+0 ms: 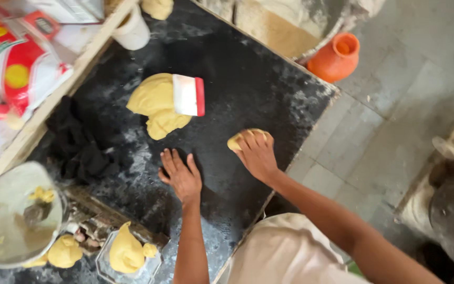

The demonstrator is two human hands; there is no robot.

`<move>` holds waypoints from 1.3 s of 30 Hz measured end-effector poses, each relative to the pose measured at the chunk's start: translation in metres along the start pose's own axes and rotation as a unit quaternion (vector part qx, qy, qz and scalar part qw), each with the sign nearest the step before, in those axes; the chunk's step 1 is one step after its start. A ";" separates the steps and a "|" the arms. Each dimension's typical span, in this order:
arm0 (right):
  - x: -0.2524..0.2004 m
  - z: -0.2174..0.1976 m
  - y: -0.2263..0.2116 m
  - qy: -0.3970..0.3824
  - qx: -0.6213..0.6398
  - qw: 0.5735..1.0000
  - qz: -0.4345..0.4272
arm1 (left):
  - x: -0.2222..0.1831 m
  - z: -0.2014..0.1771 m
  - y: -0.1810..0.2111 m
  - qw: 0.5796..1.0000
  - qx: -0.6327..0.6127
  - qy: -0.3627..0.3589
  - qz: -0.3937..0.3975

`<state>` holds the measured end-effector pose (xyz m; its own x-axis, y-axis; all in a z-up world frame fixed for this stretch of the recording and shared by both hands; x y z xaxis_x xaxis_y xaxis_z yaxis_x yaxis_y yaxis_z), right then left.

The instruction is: The person shapes portions of dough into logs on a counter by hand, occasionally using a scraper and a scale.

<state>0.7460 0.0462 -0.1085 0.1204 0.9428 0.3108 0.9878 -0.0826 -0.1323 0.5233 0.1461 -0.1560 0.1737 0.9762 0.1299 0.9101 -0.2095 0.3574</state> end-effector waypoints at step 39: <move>0.059 0.048 0.031 0.168 0.191 0.945 0.204 | 0.045 0.037 0.148 0.972 -0.113 -0.087 0.185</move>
<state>0.7791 0.1147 -0.1390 0.5725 0.6958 0.4337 0.7518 -0.2343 -0.6164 0.6799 0.1612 -0.1317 0.5526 0.8220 0.1379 0.6704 -0.5367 0.5124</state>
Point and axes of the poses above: each hand's wrist, its own x-axis towards the middle knuckle, its own z-axis out of the palm, y = z × x, the point moved 2 cm from there along x, towards the middle knuckle, and after that the axes turned 12 degrees about -z, right-handed, at the moved point
